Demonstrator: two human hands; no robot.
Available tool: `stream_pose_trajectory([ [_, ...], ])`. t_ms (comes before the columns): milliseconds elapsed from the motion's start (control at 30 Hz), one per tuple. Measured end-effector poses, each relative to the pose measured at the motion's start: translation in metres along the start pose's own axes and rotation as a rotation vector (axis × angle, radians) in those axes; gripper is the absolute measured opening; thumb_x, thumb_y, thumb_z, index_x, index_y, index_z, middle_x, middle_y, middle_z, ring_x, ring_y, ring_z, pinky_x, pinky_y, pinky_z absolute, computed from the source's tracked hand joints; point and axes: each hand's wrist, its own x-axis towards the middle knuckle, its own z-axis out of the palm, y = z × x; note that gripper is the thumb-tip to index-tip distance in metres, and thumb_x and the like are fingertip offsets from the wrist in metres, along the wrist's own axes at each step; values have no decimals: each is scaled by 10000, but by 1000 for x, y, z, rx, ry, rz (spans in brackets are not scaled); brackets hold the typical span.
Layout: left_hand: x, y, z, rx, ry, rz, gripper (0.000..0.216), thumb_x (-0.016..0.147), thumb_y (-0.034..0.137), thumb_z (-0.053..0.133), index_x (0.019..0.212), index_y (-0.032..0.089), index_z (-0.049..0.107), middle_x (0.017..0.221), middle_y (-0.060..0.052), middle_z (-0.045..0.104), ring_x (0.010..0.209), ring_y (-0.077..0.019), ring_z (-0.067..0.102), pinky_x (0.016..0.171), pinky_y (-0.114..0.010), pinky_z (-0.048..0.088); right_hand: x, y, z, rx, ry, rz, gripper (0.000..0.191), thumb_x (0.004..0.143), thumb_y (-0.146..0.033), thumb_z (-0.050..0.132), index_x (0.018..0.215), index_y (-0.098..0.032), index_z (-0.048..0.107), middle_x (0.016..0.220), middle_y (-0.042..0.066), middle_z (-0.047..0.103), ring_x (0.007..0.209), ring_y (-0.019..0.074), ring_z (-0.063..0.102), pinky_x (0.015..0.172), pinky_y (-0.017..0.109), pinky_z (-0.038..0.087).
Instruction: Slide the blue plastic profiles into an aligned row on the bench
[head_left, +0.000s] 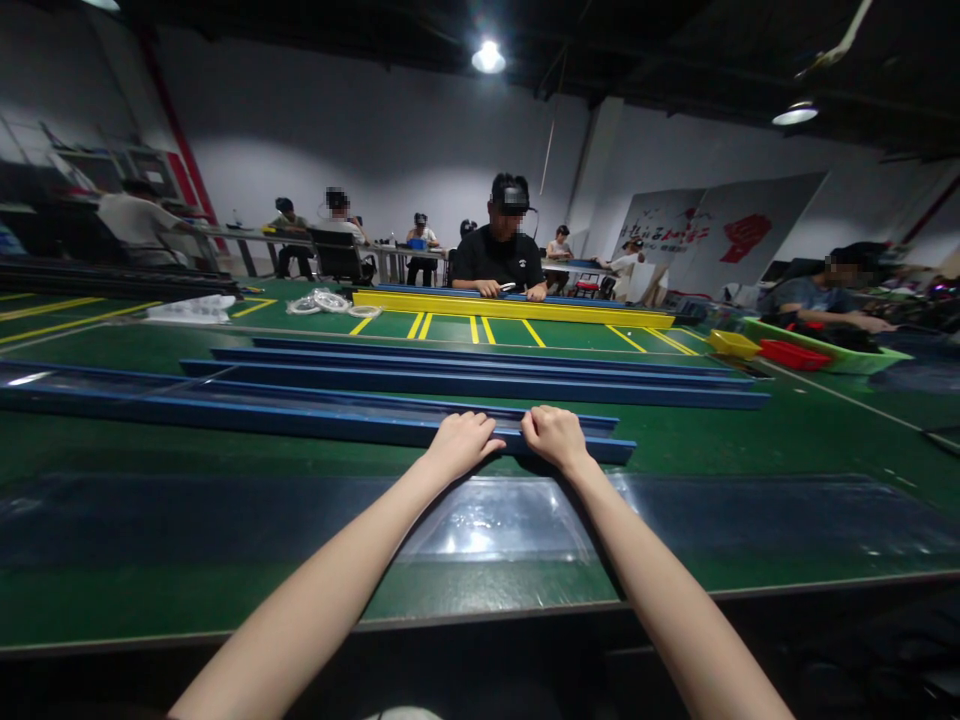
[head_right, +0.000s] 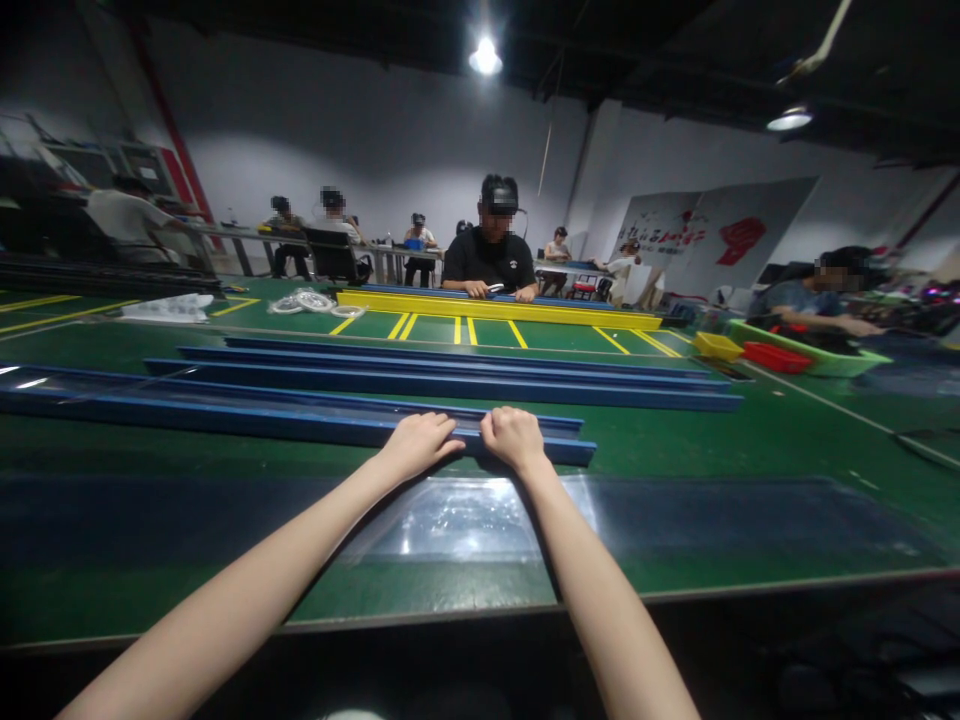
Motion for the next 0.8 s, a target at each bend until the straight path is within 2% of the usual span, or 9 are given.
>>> stream_pose_trajectory([
  [333, 0, 0, -1, -1, -8, -5, 317, 838, 443, 395, 875, 164, 541, 865, -50, 605, 826, -183, 554, 646, -264, 380, 0, 1, -2, 51, -8, -19, 363, 824, -282, 313, 623, -160, 590, 662, 54, 627, 572, 114, 517, 528, 248, 229],
  [467, 0, -1, 0, -6, -3, 2, 321, 838, 447, 389, 873, 166, 540, 867, -52, 604, 824, -184, 550, 647, -261, 372, -5, 13, -12, 134, 3, -55, 400, 839, -318, 303, 579, -173, 569, 621, 33, 605, 564, 96, 496, 525, 234, 225],
  [533, 0, -1, 0, -6, -5, 2, 326, 839, 451, 385, 872, 165, 540, 864, -53, 603, 822, -182, 548, 645, -258, 369, -10, 29, -19, 148, 62, 36, 414, 833, -354, 314, 558, -175, 565, 617, 35, 602, 581, 100, 498, 520, 229, 223],
  [667, -1, -2, 1, -8, -13, -2, 334, 842, 452, 378, 872, 162, 540, 863, -56, 600, 825, -181, 545, 648, -256, 367, -20, 79, -22, 184, 182, 523, 382, 791, -442, 372, 655, -189, 623, 666, 52, 633, 587, 130, 515, 508, 224, 254],
  [733, 0, -2, 2, -11, -11, 1, 336, 843, 453, 375, 874, 162, 540, 867, -57, 600, 827, -181, 544, 654, -256, 367, -25, 104, -16, 242, 172, 696, 354, 756, -458, 423, 719, -190, 652, 679, 64, 646, 604, 152, 534, 520, 233, 291],
  [800, 0, -1, 2, -10, -8, 3, 337, 843, 453, 373, 874, 162, 540, 865, -55, 599, 826, -180, 544, 657, -258, 367, -31, 125, -7, 309, 76, 795, 302, 700, -440, 504, 748, -192, 668, 679, 65, 653, 604, 161, 546, 530, 241, 324],
])
